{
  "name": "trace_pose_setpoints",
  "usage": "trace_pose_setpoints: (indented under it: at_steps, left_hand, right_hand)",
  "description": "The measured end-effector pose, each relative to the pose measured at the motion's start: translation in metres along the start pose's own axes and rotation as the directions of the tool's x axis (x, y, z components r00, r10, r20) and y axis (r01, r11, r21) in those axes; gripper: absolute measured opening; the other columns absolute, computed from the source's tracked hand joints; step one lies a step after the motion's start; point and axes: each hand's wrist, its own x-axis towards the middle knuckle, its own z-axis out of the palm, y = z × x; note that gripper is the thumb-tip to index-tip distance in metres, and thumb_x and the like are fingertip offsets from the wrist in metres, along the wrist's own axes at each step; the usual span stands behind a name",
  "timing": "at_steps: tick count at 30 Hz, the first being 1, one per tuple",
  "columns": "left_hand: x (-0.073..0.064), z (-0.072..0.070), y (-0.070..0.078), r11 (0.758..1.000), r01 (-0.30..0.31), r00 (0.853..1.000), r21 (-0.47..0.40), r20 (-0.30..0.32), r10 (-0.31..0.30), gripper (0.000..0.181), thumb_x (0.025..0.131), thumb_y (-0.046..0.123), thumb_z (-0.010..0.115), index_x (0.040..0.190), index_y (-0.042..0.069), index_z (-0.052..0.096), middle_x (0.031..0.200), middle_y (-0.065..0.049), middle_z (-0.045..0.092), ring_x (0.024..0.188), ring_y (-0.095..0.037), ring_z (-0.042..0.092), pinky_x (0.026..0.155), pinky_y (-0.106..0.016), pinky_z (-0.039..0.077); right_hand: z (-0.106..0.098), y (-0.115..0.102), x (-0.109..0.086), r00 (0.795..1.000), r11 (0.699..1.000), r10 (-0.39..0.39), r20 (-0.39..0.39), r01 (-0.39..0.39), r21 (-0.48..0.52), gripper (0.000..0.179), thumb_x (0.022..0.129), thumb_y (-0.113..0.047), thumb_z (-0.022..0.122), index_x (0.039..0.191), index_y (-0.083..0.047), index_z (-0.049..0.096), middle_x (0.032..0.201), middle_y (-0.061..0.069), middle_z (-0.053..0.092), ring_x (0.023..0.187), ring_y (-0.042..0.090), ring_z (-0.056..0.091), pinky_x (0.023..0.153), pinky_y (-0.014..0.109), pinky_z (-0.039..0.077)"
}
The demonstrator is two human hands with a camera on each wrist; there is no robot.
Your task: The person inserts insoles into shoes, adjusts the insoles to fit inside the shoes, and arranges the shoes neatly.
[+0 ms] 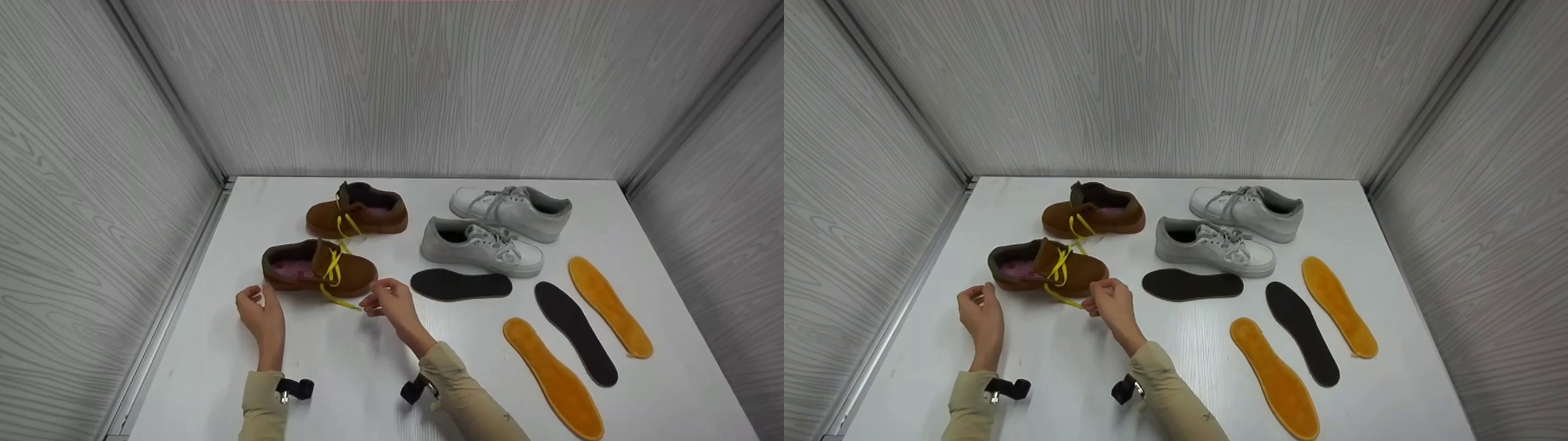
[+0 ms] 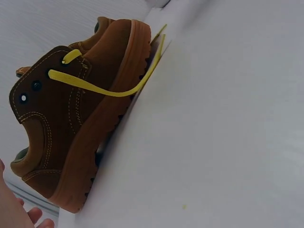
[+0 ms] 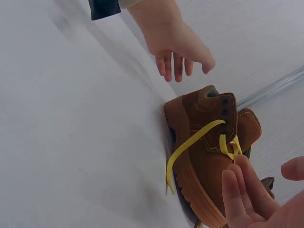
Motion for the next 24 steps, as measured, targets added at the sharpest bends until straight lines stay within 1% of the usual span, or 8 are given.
trace_pose_setpoints:
  at_steps: [2,4,7,10,15,18,20,24]
  left_hand:
    - [0.005,0.000,0.003,0.998,0.021,1.000,-0.061,0.014,-0.020,0.042,0.101,0.026,0.051,0.125,-0.009,0.049,0.124,-0.024,0.052,0.118,-0.032,0.047,0.102,-0.042,0.035]
    - [0.011,0.000,0.007,0.993,0.050,0.998,-0.108,0.032,-0.047,0.049,0.101,0.030,0.053,0.131,-0.008,0.050,0.134,-0.024,0.052,0.129,-0.031,0.045,0.109,-0.043,0.034]
    - [0.020,0.002,0.013,0.982,0.084,0.996,-0.166,0.051,-0.076,0.055,0.099,0.034,0.057,0.136,-0.006,0.051,0.141,-0.022,0.051,0.137,-0.028,0.043,0.111,-0.039,0.034]
    - [0.028,0.005,0.018,0.972,0.091,0.995,-0.216,0.061,-0.079,0.057,0.097,0.033,0.061,0.138,-0.006,0.052,0.142,-0.022,0.051,0.138,-0.026,0.043,0.111,-0.034,0.035]
    - [0.038,0.014,0.023,0.963,0.062,0.997,-0.261,0.061,-0.048,0.056,0.093,0.029,0.068,0.135,-0.006,0.055,0.138,-0.022,0.056,0.130,-0.025,0.052,0.107,-0.028,0.039]
    - [0.040,0.017,0.023,0.966,0.037,0.999,-0.255,0.041,-0.027,0.050,0.093,0.023,0.070,0.131,-0.007,0.059,0.133,-0.023,0.059,0.125,-0.025,0.057,0.104,-0.028,0.042]
    - [0.041,0.018,0.022,0.969,0.034,0.999,-0.246,0.025,-0.029,0.044,0.092,0.017,0.069,0.129,-0.007,0.061,0.131,-0.022,0.061,0.123,-0.025,0.058,0.102,-0.028,0.043]
    - [0.041,0.018,0.021,0.974,0.054,0.998,-0.222,0.001,-0.055,0.038,0.091,0.008,0.067,0.127,-0.007,0.063,0.128,-0.021,0.063,0.120,-0.027,0.060,0.100,-0.029,0.045]
  right_hand:
    - [0.004,0.007,0.010,0.999,1.000,0.027,0.018,-0.027,0.013,0.019,0.100,-0.013,0.053,0.100,0.004,0.061,0.092,0.034,0.068,0.074,0.030,0.070,0.073,0.044,0.058]
    - [0.008,0.014,0.019,0.998,0.998,0.058,0.033,-0.059,0.022,0.025,0.100,-0.017,0.054,0.103,0.006,0.062,0.093,0.033,0.069,0.076,0.031,0.071,0.074,0.044,0.058]
    - [0.017,0.019,0.028,0.994,0.994,0.101,0.047,-0.102,0.028,0.036,0.099,-0.023,0.056,0.108,0.011,0.063,0.094,0.029,0.071,0.079,0.030,0.072,0.074,0.041,0.058]
    - [0.024,0.023,0.034,0.989,0.991,0.130,0.067,-0.132,0.031,0.044,0.099,-0.028,0.056,0.112,0.014,0.062,0.095,0.027,0.071,0.083,0.031,0.073,0.076,0.041,0.058]
    - [0.033,0.021,0.041,0.975,0.981,0.174,0.137,-0.184,0.060,0.054,0.100,-0.037,0.054,0.113,0.015,0.063,0.099,0.026,0.071,0.090,0.033,0.072,0.081,0.043,0.056]
    - [0.039,0.018,0.045,0.959,0.968,0.222,0.178,-0.239,0.079,0.056,0.099,-0.039,0.053,0.113,0.014,0.064,0.101,0.026,0.071,0.092,0.033,0.072,0.083,0.042,0.056]
    - [0.043,0.018,0.048,0.948,0.956,0.253,0.194,-0.276,0.097,0.056,0.099,-0.039,0.053,0.114,0.014,0.064,0.103,0.027,0.070,0.093,0.034,0.072,0.083,0.043,0.056]
    - [0.053,0.019,0.049,0.936,0.936,0.289,0.200,-0.320,0.146,0.050,0.098,-0.033,0.056,0.120,0.012,0.060,0.108,0.030,0.068,0.096,0.037,0.071,0.082,0.043,0.056]
